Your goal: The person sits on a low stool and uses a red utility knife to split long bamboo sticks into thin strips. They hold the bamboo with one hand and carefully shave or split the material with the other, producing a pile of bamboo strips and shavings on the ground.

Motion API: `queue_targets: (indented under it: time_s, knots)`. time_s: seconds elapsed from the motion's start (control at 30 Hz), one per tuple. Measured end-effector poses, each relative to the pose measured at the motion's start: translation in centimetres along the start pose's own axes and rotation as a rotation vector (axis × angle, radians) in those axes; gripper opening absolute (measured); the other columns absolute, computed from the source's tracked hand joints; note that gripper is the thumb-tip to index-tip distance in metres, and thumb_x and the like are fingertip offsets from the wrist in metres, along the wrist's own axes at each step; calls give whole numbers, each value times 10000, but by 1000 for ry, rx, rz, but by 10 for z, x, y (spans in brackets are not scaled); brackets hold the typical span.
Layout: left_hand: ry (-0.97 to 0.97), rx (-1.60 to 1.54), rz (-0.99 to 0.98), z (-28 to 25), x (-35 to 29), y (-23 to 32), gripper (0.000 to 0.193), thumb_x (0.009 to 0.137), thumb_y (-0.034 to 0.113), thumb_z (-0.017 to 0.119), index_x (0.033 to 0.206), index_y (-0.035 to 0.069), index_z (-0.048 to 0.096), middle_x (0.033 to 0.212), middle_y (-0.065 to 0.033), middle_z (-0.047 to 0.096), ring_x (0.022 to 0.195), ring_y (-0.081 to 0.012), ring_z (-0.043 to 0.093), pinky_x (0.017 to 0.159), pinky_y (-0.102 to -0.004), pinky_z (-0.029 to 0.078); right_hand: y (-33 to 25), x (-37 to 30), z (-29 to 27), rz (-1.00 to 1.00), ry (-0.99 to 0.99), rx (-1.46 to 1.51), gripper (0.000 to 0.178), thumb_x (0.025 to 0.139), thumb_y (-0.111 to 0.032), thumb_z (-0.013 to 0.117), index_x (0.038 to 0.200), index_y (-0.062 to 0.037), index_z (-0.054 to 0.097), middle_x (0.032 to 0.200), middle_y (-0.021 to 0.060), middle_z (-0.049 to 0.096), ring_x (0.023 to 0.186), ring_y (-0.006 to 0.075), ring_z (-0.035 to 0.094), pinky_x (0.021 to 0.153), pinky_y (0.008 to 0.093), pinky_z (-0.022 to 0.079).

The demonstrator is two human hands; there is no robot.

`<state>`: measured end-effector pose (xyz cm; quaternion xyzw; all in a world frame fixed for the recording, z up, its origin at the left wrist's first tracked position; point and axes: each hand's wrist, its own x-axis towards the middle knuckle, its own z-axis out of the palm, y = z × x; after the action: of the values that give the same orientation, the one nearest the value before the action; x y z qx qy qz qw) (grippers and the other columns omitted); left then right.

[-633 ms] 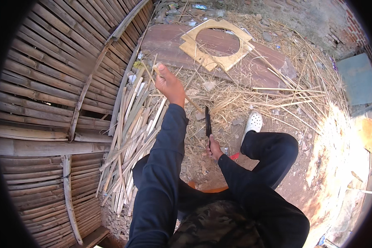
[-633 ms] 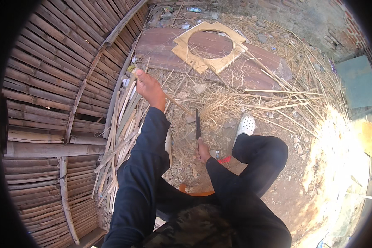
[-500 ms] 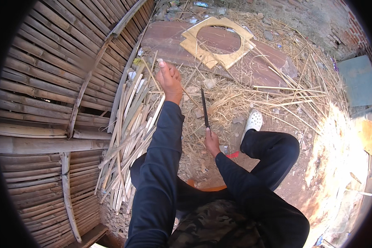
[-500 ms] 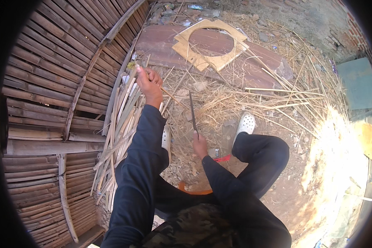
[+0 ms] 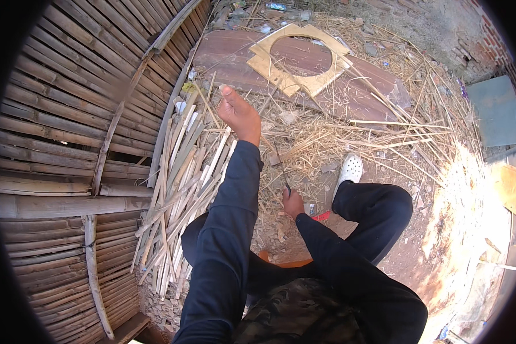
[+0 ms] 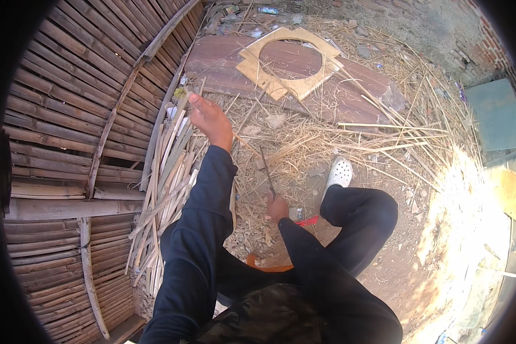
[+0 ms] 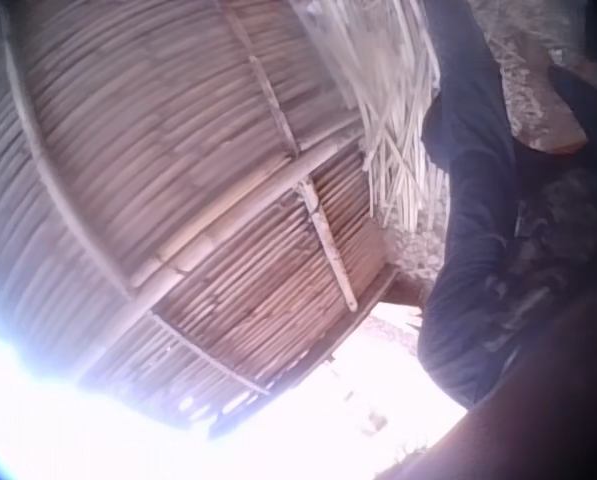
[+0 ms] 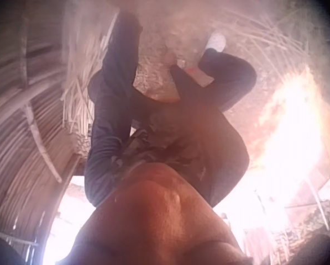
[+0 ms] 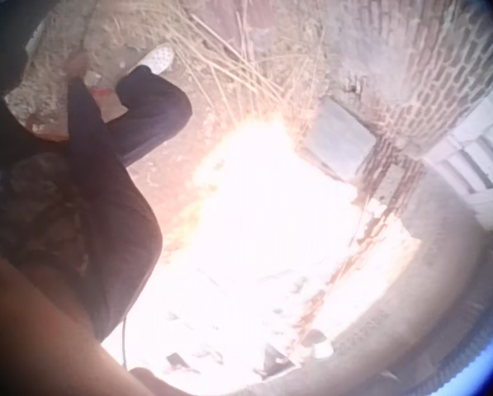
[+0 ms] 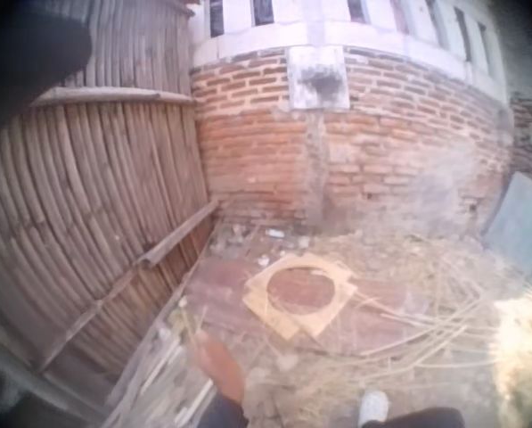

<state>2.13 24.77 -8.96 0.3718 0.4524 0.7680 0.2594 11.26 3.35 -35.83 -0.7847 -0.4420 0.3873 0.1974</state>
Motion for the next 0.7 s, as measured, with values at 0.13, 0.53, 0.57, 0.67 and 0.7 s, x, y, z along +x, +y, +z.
queue_targets:
  time_s: [0.13,0.53,0.57,0.67,0.7]
  knots:
    - [-113,-55,-61,12,-12,7,592,975,506,433,591,79,287,556,55,257,548,-65,250,491,-301,201,15,14,2,-28,-85,279,533,960,-488,412,858,-1,605,697,232,587,698,384,607,651,470,471]
    - [-104,-37,-44,5,-12,7,583,975,505,433,597,84,294,555,58,263,549,-64,251,493,-296,207,-59,-15,-35,-592,278,510,454,969,-461,446,788,-47,485,551,52,469,511,174,520,499,339,431]
    - [-101,-47,-43,5,-12,7,586,975,510,430,595,86,291,553,58,264,546,-65,252,493,-297,206,-30,-11,-15,-464,233,371,470,968,-474,434,784,-45,491,550,61,475,517,188,530,505,347,436]
    - [-43,-43,-65,10,-14,10,597,974,528,415,588,93,278,546,55,261,534,-71,250,491,-302,205,57,13,21,-216,171,49,516,959,-524,403,770,-55,505,538,71,478,496,212,529,483,360,426]
    - [-9,-19,-78,5,-15,9,601,973,536,408,587,95,274,543,54,258,529,-73,249,490,-304,204,60,9,14,-225,175,8,528,953,-548,394,764,-69,507,527,63,470,464,208,507,449,355,407]
